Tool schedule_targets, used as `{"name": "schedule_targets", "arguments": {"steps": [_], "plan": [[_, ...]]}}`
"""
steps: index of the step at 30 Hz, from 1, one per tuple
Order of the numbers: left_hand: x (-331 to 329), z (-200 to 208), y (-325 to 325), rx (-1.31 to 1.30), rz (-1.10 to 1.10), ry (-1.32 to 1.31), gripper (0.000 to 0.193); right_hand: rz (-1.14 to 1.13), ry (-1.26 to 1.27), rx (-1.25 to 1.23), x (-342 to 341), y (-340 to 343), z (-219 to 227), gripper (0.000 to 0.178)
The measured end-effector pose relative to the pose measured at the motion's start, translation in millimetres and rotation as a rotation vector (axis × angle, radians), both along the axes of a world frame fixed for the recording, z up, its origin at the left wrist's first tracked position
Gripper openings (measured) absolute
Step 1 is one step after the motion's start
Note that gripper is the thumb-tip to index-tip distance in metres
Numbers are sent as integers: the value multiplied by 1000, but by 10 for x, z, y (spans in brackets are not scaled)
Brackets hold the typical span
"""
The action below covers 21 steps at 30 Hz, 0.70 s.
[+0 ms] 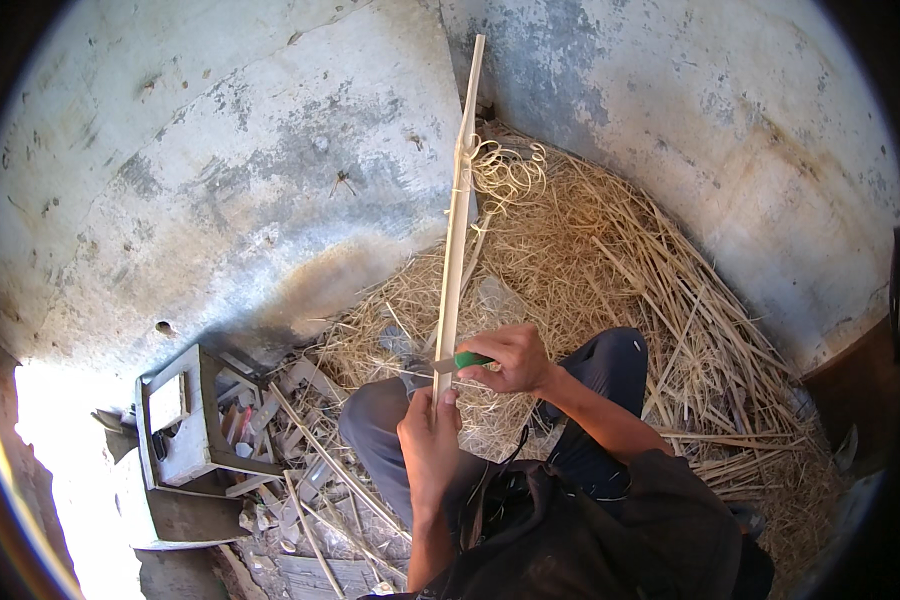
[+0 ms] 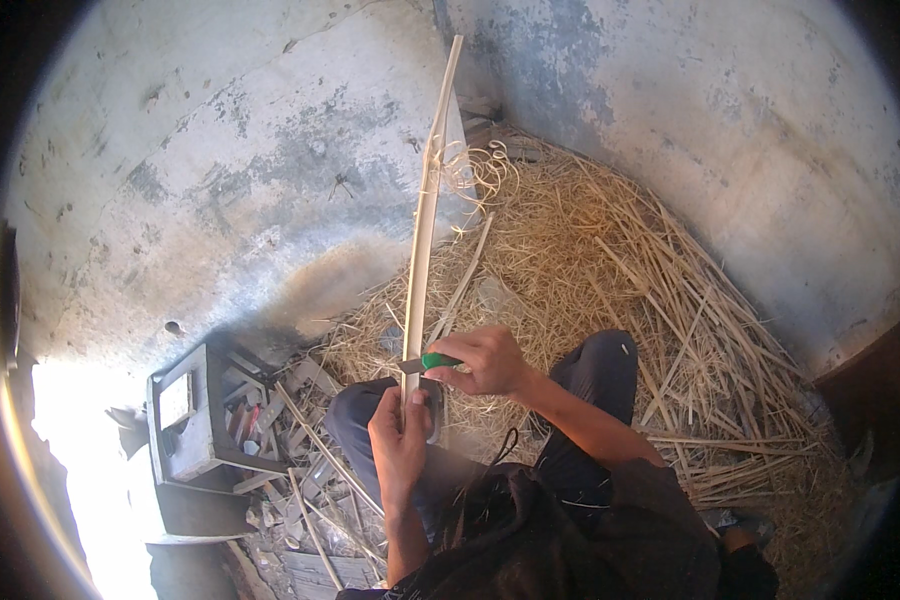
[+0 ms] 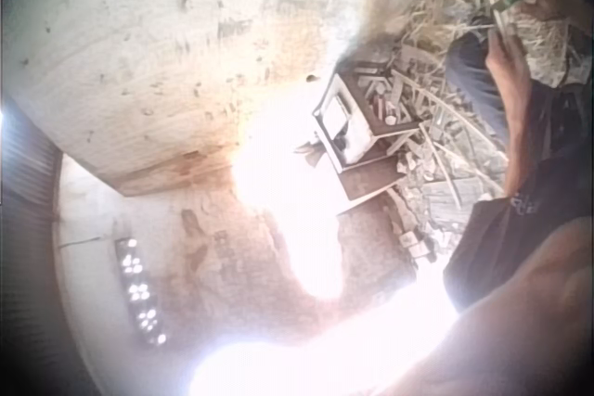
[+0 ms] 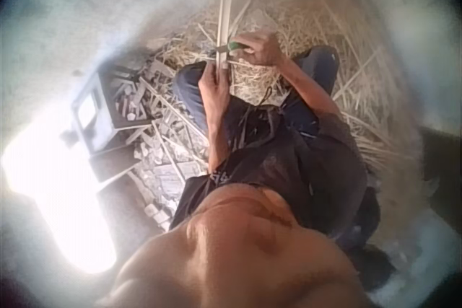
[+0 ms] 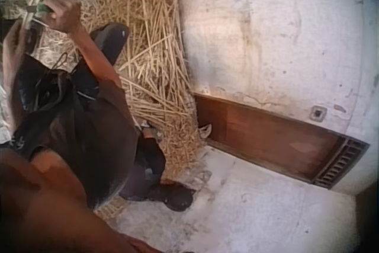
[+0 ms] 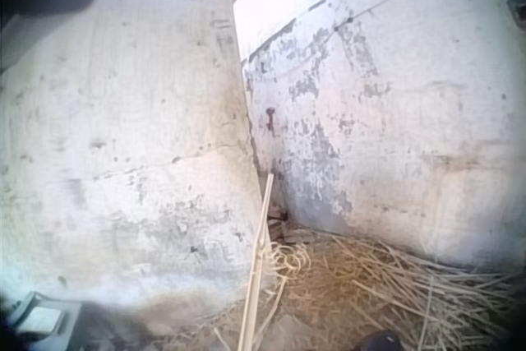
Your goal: The person sits on a straw-covered floor and uses a green-handled knife to shave a long bamboo pole. They hold the pole with their left hand and repeatedly scrape the surface with the knife in their right hand, creating thin wood shavings that fall onto the straw.
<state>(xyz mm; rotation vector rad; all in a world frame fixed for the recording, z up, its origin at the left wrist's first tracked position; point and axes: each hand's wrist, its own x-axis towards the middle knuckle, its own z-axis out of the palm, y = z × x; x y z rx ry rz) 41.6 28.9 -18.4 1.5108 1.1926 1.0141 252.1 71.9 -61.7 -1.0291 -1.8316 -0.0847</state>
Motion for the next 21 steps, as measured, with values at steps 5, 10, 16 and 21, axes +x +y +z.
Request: {"name": "schedule_targets", "arguments": {"steps": [5,10,16,21], "plan": [[-30,-6,-21,-34,-17,-5,24,-16,-27,-4,19,-23,40,35],[-70,-33,-38,-75,-45,-50,26,-21,1,57,18,-14,101,38],[-108,-35,-67,-127,-62,-73,27,-39,-41,32,52,-26,89,36],[-139,21,-107,-153,-68,-49,26,-30,-31,51,55,-22,107,36]]}}
